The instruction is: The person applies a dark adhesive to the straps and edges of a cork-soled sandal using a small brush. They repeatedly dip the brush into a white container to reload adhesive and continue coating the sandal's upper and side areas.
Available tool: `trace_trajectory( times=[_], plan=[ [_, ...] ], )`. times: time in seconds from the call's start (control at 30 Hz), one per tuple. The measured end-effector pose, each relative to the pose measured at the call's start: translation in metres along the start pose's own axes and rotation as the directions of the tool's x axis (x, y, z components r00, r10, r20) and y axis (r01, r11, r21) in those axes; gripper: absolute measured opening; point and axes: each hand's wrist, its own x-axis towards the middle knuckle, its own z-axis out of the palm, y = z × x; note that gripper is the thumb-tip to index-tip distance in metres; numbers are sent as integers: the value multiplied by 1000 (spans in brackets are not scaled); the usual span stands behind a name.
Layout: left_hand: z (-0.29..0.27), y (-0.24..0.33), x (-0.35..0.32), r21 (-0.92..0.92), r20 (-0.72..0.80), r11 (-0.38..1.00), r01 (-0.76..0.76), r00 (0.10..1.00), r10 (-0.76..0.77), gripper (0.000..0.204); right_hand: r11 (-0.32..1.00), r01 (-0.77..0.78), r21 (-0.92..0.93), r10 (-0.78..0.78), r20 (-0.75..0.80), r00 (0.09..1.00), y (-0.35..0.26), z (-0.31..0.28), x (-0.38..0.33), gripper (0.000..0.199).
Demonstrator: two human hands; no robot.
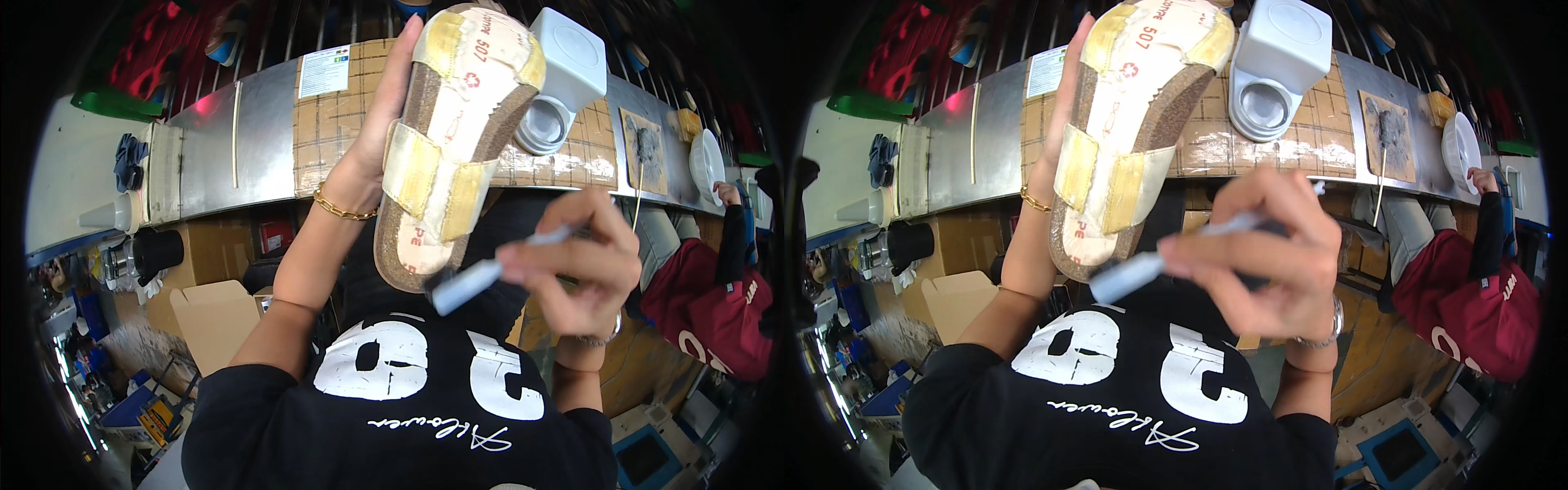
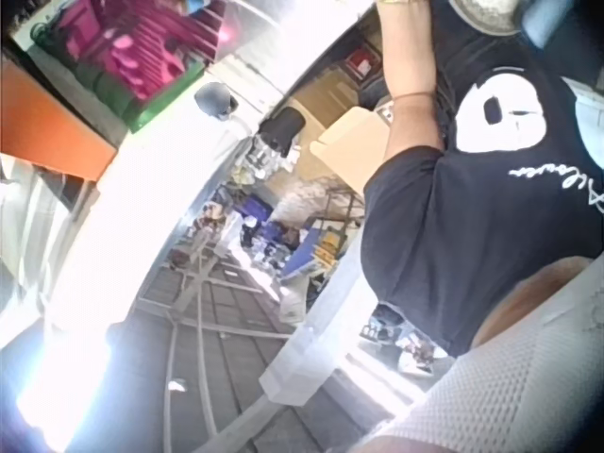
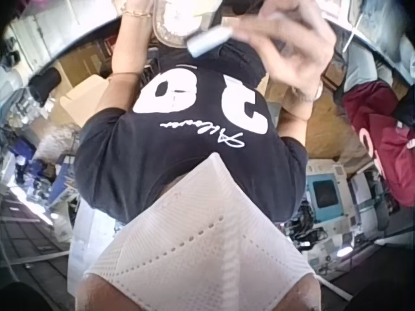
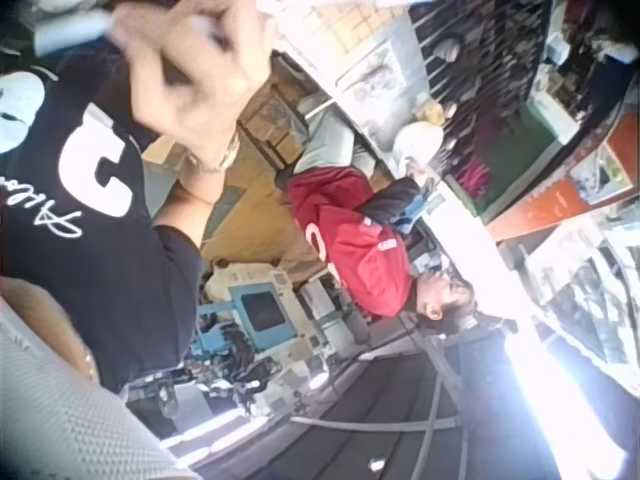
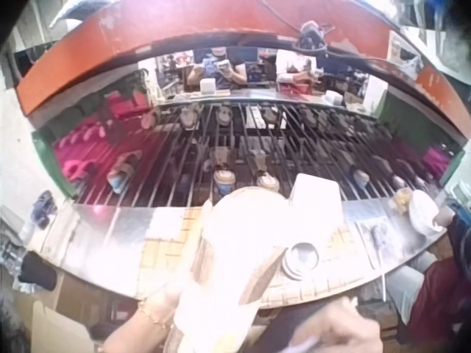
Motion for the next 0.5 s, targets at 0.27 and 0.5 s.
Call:
trace_trajectory(
  times=[0.27,0.5],
  plan=[
    [35,10,-14,315,-211,949,-4,975,74,76,979,136,-152,-169,-232,958,43,-9,63,17],
    [-2,13,-15,111,-293,987,117,953,-80,80,913,128,-388,-291,-398,870,64,29,41,36]
  ],
)
